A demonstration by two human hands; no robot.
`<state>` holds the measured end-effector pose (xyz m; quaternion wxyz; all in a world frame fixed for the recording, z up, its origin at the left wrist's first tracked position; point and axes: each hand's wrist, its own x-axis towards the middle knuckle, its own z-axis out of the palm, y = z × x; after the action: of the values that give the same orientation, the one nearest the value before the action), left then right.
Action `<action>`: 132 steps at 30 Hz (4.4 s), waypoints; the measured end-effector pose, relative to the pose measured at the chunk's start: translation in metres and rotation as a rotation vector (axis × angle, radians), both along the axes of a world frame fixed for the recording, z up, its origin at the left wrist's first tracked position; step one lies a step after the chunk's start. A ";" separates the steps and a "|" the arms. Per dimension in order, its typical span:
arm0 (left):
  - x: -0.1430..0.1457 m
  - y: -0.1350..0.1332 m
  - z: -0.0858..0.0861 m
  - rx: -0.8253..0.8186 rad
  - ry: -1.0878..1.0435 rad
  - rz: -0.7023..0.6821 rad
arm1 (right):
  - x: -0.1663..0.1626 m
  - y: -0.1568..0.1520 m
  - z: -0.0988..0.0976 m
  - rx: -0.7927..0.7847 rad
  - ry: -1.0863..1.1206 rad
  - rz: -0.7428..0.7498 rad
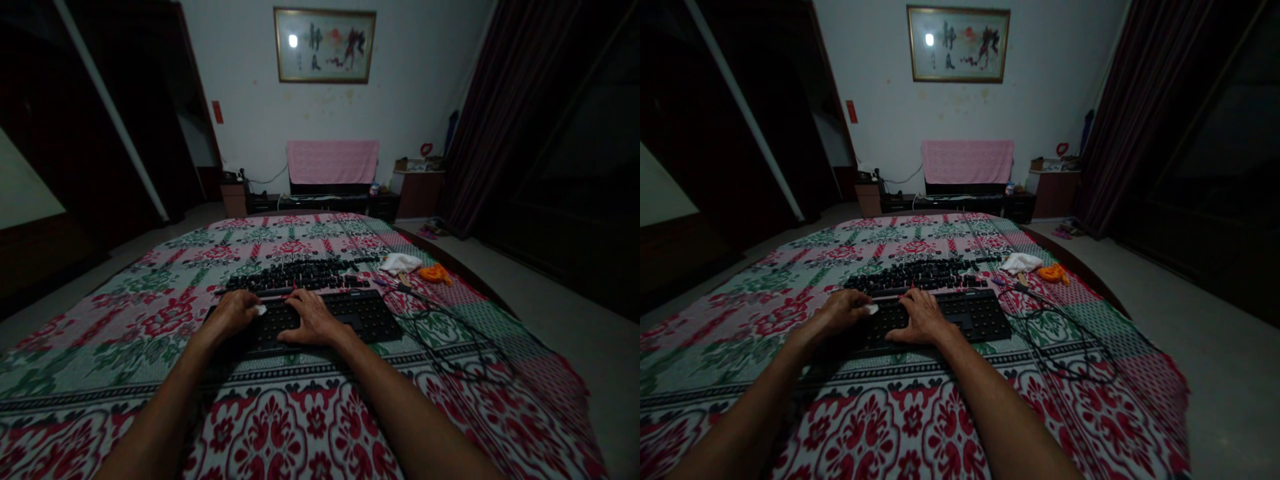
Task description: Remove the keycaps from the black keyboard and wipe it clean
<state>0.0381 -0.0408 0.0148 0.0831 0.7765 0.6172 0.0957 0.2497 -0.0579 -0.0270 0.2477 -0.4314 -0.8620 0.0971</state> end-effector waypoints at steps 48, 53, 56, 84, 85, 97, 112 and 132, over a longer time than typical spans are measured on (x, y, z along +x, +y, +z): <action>0.029 0.010 -0.038 0.395 -0.142 -0.218 | 0.011 0.006 0.007 0.020 0.029 -0.068; 0.041 0.012 -0.045 0.377 -0.131 -0.274 | 0.010 0.007 0.003 0.041 0.029 -0.079; 0.037 0.011 -0.041 0.325 -0.051 -0.229 | 0.010 0.008 0.001 0.058 0.039 -0.082; 0.049 0.009 -0.048 0.390 -0.068 -0.296 | 0.009 0.011 -0.003 0.050 0.091 -0.100; 0.049 0.009 -0.048 0.372 -0.055 -0.285 | 0.009 0.011 -0.003 0.052 0.091 -0.098; 0.006 0.010 -0.026 0.291 -0.001 -0.080 | 0.009 0.011 -0.002 0.051 0.085 -0.111; -0.020 0.019 -0.032 0.378 -0.035 0.022 | 0.010 0.014 -0.007 0.075 0.088 -0.099; -0.051 0.011 -0.051 0.500 -0.069 0.085 | 0.010 0.016 -0.010 0.096 0.086 -0.094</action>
<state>-0.0132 -0.0295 -0.0362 -0.0948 0.7425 0.6033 0.2752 0.2600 -0.0420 -0.0367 0.3093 -0.4545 -0.8330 0.0627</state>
